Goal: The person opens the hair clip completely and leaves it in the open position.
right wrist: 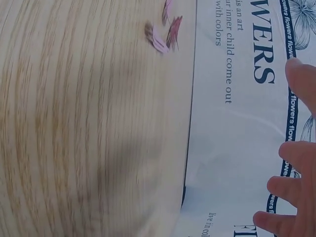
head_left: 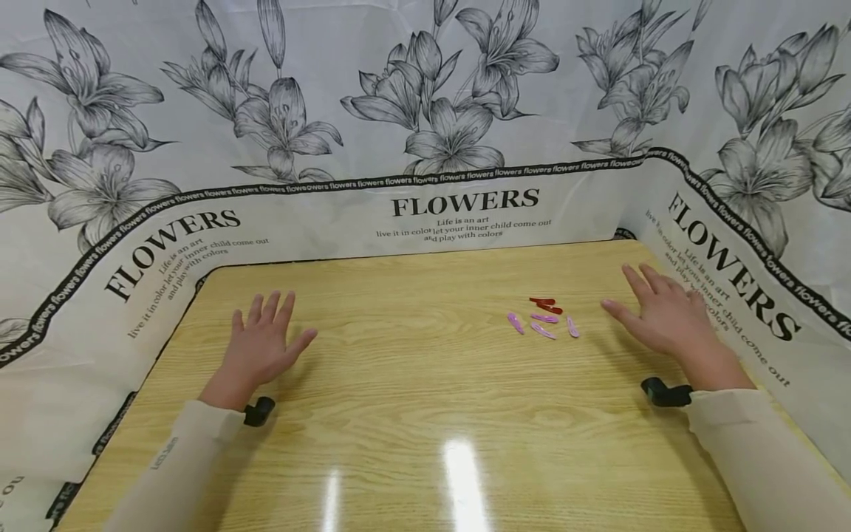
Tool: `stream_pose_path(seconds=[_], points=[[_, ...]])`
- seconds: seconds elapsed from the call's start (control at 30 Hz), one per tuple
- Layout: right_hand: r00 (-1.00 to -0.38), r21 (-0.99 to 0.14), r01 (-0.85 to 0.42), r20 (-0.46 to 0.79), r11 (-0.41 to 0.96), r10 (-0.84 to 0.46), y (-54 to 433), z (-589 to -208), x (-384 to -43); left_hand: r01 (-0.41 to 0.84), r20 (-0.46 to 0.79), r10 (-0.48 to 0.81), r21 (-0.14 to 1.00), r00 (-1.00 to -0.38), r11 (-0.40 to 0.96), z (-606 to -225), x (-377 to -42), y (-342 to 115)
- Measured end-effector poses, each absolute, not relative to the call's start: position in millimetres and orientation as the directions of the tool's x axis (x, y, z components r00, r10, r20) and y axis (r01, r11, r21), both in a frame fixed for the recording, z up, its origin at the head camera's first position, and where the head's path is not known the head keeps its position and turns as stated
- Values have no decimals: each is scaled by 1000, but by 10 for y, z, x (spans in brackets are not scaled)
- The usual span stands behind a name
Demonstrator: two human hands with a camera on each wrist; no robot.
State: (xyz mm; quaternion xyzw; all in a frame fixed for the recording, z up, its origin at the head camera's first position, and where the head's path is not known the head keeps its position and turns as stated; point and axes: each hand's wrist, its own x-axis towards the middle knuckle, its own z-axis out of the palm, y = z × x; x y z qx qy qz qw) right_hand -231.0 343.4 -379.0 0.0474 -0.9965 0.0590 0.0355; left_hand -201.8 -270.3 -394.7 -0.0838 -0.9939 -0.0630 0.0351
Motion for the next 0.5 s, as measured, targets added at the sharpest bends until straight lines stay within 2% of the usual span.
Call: stream_pose_path(seconds=[0.2, 0.5], points=[[-992, -91, -110, 66, 990, -104, 3375, -3783, -2310, 181, 77, 173, 114, -982, 977, -3946, -2039, -2582], [-990, -117, -127, 75, 985, -119, 3255, -3751, -2320, 204, 84, 196, 100, -977, 974, -3898, -2069, -2386]])
